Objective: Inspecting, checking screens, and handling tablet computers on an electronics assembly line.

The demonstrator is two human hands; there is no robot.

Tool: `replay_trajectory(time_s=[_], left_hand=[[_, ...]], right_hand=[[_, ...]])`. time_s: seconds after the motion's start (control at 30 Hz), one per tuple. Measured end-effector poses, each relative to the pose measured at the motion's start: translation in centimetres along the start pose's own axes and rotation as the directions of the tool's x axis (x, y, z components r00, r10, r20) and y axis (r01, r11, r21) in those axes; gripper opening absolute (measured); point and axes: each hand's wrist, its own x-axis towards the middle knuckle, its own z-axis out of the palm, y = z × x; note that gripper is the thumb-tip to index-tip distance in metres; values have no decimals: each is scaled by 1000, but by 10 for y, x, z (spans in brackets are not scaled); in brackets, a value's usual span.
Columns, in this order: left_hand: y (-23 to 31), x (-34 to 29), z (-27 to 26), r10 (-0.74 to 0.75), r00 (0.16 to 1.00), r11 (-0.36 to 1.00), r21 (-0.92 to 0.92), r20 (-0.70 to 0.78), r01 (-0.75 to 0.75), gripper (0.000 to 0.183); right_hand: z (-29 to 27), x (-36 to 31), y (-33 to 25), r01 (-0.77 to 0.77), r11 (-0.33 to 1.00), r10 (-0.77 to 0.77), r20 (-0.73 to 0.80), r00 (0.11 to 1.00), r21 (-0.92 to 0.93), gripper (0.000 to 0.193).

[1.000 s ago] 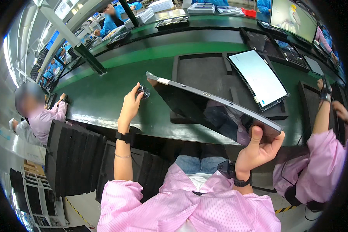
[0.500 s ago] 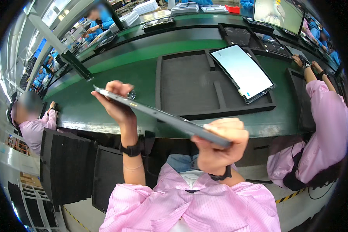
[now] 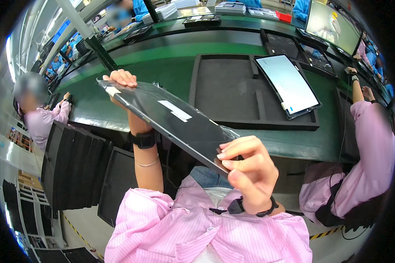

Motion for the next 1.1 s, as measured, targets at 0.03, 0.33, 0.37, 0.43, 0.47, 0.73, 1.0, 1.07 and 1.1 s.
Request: replay_trajectory(time_s=[0.03, 0.33, 0.37, 0.43, 0.47, 0.73, 1.0, 1.07, 1.1], left_hand=[[0, 0, 4, -11, 999, 1000, 12, -50, 11, 59], [-18, -12, 25, -356, 930, 934, 18, 87, 356, 57], [-19, -14, 28, -400, 913, 916, 25, 85, 399, 57], [-19, -17, 36, -442, 894, 897, 30, 76, 441, 57], [-20, -18, 41, -447, 892, 895, 31, 72, 446, 57], [-27, -22, 77, -516, 834, 825, 145, -196, 546, 55], [-27, -22, 84, -523, 807, 809, 138, -273, 571, 54], [-27, -21, 82, -531, 800, 803, 133, -280, 580, 54], [-26, -20, 82, -534, 798, 802, 133, -279, 583, 54]], right_hand=[[-2, 0, -3, -99, 994, 99, 4, 995, 46, 11], [-15, 33, 25, -276, 956, 272, -49, 961, -99, 13], [-16, 39, 34, -305, 938, 291, -108, 951, -164, 15], [-21, 49, 53, -341, 933, 324, -143, 935, -117, 17], [-23, 50, 61, -330, 937, 316, -126, 940, -112, 17], [-35, 59, 108, -409, 900, 389, -148, 909, -150, 21], [-35, 57, 114, -449, 877, 416, -195, 888, -173, 22], [-35, 58, 113, -448, 879, 416, -195, 888, -164, 22], [-35, 58, 113, -438, 886, 409, -191, 893, -151, 22]])
